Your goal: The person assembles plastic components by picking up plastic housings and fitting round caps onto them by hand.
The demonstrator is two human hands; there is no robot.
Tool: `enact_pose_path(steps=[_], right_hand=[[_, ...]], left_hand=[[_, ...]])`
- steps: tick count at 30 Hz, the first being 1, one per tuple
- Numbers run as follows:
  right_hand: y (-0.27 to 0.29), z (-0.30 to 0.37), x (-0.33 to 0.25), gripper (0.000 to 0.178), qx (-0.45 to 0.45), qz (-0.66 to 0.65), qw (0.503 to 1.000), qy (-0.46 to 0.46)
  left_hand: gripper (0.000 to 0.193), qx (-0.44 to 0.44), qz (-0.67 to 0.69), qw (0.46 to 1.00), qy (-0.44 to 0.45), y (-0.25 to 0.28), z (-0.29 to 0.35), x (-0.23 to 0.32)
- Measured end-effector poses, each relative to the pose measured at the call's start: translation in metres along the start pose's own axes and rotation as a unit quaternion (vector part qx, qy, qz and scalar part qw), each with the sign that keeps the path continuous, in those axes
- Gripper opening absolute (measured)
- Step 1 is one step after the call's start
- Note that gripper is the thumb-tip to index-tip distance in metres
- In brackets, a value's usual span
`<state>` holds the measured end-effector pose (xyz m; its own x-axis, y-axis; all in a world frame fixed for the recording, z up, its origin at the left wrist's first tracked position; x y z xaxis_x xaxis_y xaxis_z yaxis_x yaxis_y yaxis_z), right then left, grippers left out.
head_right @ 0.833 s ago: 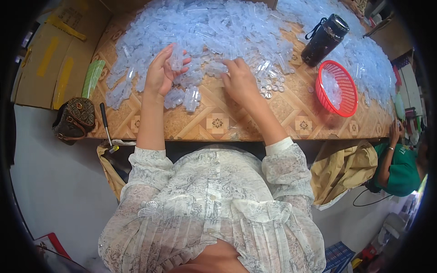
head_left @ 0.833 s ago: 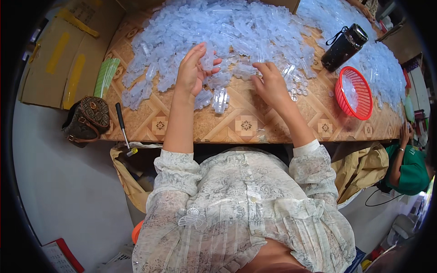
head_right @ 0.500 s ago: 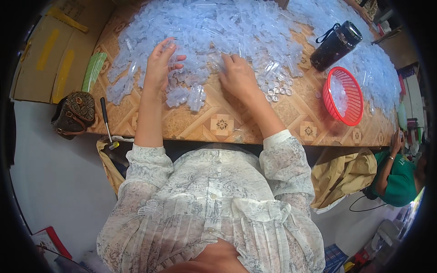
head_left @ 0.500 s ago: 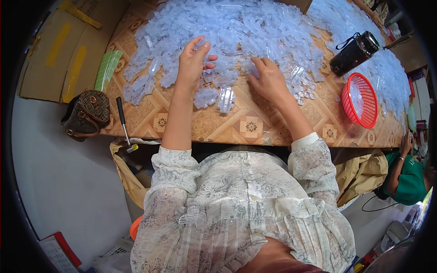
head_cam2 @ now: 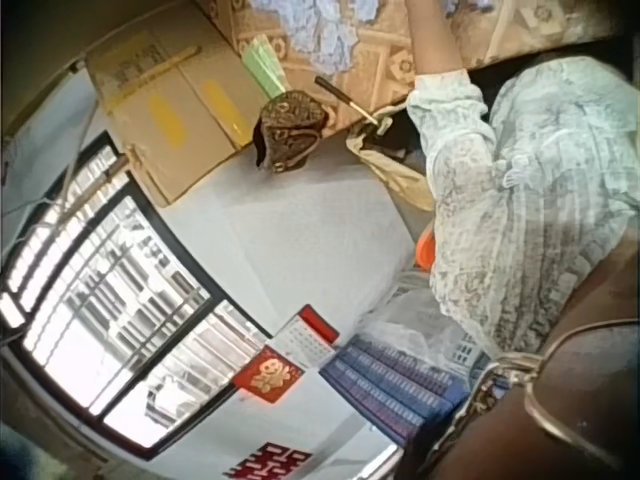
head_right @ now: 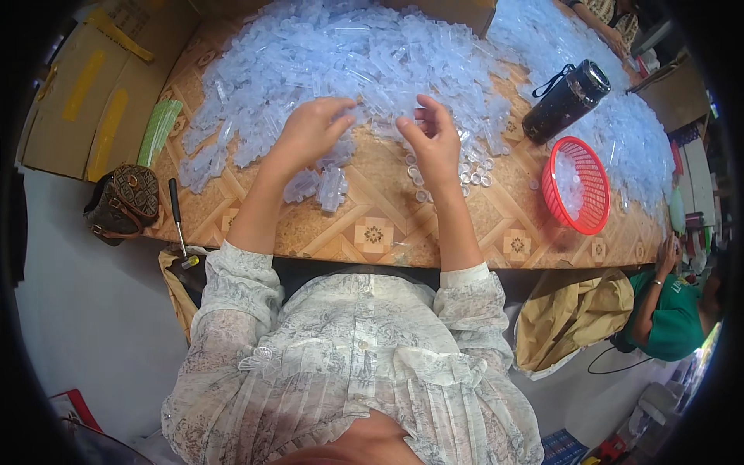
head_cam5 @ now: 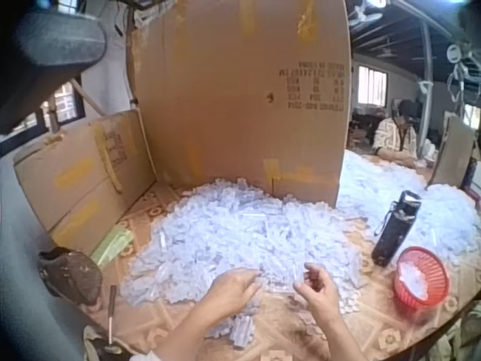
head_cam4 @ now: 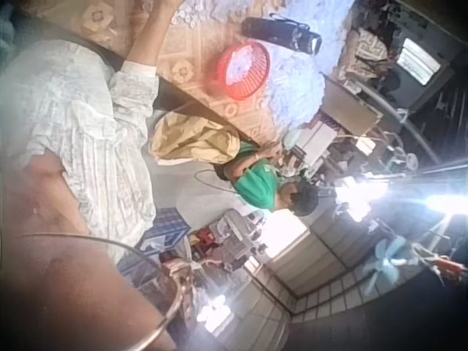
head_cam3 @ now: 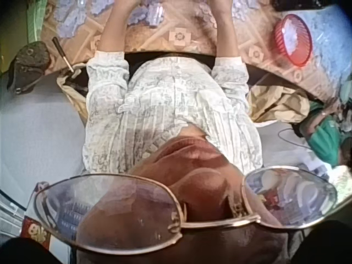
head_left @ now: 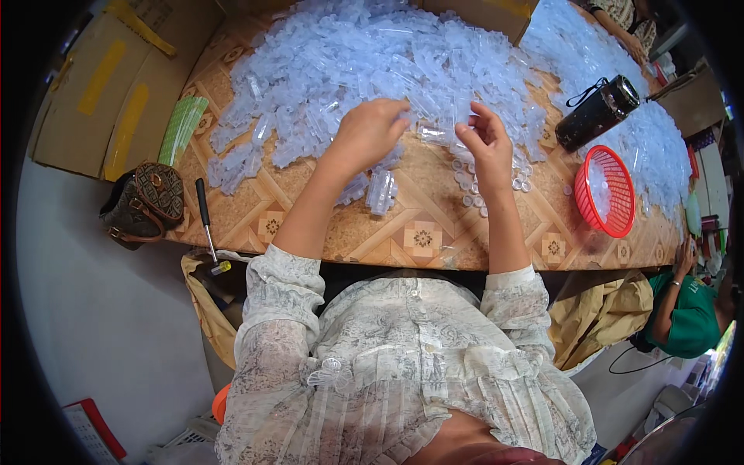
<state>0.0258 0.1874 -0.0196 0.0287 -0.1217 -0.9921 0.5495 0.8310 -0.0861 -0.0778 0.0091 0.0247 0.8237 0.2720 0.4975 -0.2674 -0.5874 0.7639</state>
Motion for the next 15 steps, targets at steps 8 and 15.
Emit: enact_pose_path(steps=[8,15], right_hand=[[-0.003,0.002,-0.011,0.050,0.004,-0.053,0.998,0.023],[-0.004,-0.002,0.003,0.053,-0.010,-0.038,0.999,0.015]], left_hand=[[0.032,-0.006,-0.154,0.976,-0.154,0.006,-0.034,-0.031],[0.032,-0.071,-0.310,0.937,-0.145,-0.007,-0.042,-0.070]])
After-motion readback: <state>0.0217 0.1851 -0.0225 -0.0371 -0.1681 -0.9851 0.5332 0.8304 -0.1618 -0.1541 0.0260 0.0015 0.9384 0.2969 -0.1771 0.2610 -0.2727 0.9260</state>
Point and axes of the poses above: each hand's wrist, its own z-axis away from the middle knuckle, its own y-axis out of the back of the hand, x = y × z, the point moved 3 cm from there along -z, towards the middle knuckle, and after that the axes turned 15 degrees about -y, right-handed, at the moved point
